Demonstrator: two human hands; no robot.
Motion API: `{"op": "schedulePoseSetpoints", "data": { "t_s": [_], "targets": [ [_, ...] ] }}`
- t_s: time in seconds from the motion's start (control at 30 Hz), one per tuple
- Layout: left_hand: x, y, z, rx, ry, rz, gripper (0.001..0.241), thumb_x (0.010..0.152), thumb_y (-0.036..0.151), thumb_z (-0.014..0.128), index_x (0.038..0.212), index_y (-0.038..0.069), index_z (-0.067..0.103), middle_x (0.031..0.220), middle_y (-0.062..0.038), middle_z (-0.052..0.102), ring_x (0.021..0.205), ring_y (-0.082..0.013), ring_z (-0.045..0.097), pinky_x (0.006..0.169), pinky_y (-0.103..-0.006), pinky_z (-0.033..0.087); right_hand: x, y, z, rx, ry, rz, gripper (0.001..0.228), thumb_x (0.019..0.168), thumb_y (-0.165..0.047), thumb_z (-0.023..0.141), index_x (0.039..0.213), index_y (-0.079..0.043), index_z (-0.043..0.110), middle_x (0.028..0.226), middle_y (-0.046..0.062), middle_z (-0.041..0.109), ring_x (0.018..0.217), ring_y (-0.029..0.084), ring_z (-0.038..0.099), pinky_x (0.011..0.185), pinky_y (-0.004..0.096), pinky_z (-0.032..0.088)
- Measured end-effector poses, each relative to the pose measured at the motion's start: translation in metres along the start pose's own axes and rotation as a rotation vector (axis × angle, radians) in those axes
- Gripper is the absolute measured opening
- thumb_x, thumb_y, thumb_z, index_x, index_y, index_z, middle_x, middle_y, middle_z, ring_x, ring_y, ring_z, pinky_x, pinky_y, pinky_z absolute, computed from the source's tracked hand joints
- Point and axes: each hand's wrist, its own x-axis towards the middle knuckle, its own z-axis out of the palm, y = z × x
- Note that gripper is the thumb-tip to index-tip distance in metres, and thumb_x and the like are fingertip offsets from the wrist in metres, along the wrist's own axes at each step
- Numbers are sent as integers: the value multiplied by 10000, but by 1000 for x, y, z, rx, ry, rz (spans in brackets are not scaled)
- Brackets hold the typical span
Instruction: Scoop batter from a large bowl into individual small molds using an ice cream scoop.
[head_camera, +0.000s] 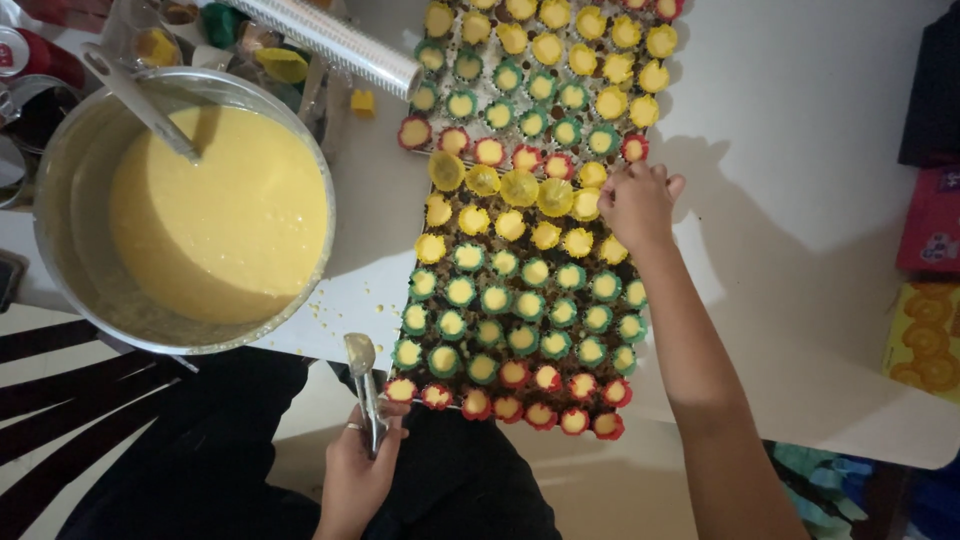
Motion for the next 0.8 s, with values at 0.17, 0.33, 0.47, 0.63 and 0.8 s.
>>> {"op": "schedulePoseSetpoints", "data": {
  "t_s": [0.17, 0.33, 0.47, 0.63, 0.8],
  "targets": [
    [0, 10, -7, 103, 5, -81, 179, 923, 128, 643, 1074, 40, 685, 879, -91, 800, 754, -121, 762, 683, -289, 578, 1, -2, 3, -7, 18, -9, 114, 811, -215, 774, 915, -168, 780, 1037, 51, 656, 1051, 294, 522, 1011, 472, 288],
    [-3, 7, -13, 159, 20, -86, 219, 901, 129, 655, 1104, 62, 699, 769, -70, 778, 684, -123, 698, 634, -283, 536, 0, -7, -2, -35, -7, 10, 65, 848, -221, 776, 880, -165, 769, 1023, 73, 655, 1041, 298, 524, 996, 481, 302],
    [-4, 9, -13, 191, 23, -148, 212, 915, 151, 659, 1104, 81, 724, 709, -83, 763, 618, -144, 639, 592, -303, 498, -2, -7, -2, -10, -26, 34, 26, 809, -177, 771, 833, -168, 764, 1022, 53, 669, 1049, 278, 530, 1048, 459, 307],
    [-4, 6, -13, 179, 48, -25, 201, 889, 179, 667, 1067, 95, 711, 691, -54, 763, 630, -88, 714, 608, -280, 539, -11, -7, -21, -5, -8, 30, 32, 840, -177, 746, 851, -179, 777, 1054, 26, 686, 1096, 298, 524, 1034, 493, 301],
    [-6, 17, -13, 213, 93, 29, 206, 879, 212, 706, 1044, 87, 704, 683, -71, 723, 600, -122, 672, 593, -304, 530, -64, -42, -47, 267, 234, 25, 253, 913, -220, 779, 1150, -152, 723, 1120, 112, 651, 1063, 269, 573, 955, 517, 363]
  ]
}}
